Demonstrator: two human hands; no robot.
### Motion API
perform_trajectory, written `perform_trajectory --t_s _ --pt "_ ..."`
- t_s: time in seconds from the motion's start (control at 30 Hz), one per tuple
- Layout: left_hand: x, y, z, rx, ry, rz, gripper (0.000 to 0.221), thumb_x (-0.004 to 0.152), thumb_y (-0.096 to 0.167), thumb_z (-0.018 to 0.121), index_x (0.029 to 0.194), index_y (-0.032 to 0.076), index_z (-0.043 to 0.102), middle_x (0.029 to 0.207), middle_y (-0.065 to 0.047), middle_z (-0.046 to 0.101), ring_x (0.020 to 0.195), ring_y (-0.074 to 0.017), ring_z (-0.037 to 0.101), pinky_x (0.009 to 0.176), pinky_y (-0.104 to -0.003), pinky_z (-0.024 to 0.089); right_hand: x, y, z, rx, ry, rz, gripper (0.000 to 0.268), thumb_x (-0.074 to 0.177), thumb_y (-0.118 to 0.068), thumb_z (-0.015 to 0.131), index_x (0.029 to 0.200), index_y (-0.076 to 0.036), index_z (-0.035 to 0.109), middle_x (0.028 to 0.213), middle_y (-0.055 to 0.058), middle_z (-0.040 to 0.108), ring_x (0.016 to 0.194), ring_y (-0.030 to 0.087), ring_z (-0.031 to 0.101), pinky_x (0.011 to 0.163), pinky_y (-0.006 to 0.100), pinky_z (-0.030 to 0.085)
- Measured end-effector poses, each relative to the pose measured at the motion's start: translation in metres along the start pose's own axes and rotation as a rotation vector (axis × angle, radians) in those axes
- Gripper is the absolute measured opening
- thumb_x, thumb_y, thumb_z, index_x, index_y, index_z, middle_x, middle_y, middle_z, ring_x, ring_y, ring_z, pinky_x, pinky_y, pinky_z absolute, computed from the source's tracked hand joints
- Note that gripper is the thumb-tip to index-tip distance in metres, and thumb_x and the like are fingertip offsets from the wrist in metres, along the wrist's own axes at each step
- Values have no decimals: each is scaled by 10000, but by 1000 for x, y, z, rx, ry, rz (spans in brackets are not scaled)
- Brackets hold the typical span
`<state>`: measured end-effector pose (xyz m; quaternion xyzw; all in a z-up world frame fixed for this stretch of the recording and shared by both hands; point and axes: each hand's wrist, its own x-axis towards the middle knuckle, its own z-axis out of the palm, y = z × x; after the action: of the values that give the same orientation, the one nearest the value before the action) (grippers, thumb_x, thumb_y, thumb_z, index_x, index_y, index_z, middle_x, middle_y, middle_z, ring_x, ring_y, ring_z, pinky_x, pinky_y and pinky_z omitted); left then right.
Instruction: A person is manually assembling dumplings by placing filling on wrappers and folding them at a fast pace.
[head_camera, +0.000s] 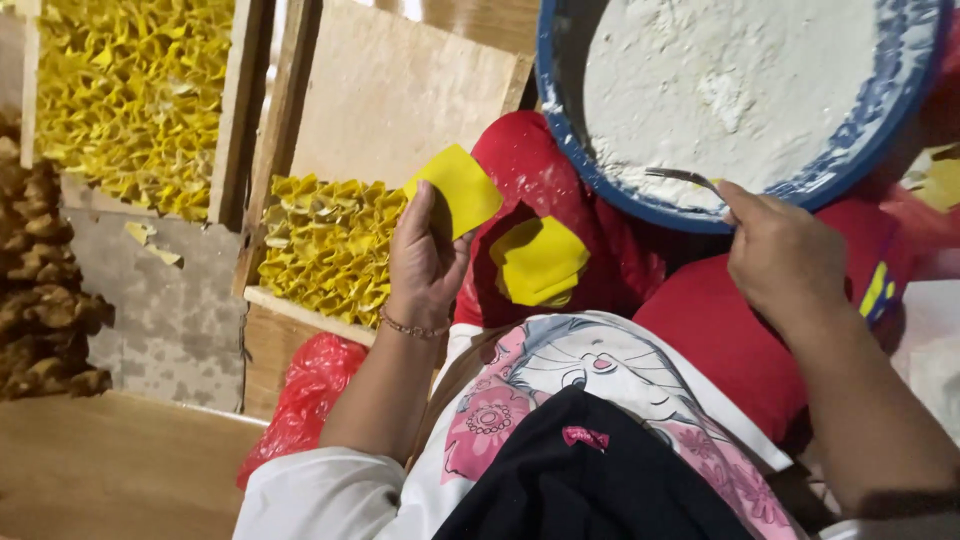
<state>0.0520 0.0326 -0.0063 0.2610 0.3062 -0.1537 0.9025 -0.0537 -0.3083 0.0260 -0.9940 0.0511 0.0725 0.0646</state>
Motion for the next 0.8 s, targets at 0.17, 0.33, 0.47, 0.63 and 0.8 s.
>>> perform_trajectory --t_s 0.17,0.33,0.47,0.63,0.8 --pt "5 -9 25 93 42 -37 244 968 198 676 1059 -27 652 972 -137 745 785 -244 742 605 -280 611 39 9 20 -102 130 -157 311 843 -6 673 1107 -127 786 938 61 755 704 268 685 597 387 526" --pt "20 -17 35 233 146 -8 128 904 302 761 922 180 728 967 -24 797 896 -224 769 949 -489 550 79 14 84 -299 190 -256 176 915 -117 615 970 -237 732 762 -25 619 656 166 685 559 287 546" --pt "36 -15 22 223 138 10 107 925 256 747 839 202 711 827 42 784 758 -111 748 1077 -530 427 78 8 59 -123 15 -295 165 884 -71 602 949 -160 725 759 38 633 660 256 708 565 367 578" --pt "56 -25 5 204 114 28 76 932 205 746 882 155 719 830 -10 779 780 -149 757 1055 -586 461 83 14 59 -154 -22 -259 154 908 -81 610 941 -198 705 761 -14 608 652 201 700 560 313 570" --pt "68 -41 2 161 50 36 111 943 188 729 881 104 692 855 -94 781 836 -261 783 959 -533 561 95 3 87 -118 74 -324 183 899 -54 622 896 -207 722 780 7 633 639 218 694 552 321 558"
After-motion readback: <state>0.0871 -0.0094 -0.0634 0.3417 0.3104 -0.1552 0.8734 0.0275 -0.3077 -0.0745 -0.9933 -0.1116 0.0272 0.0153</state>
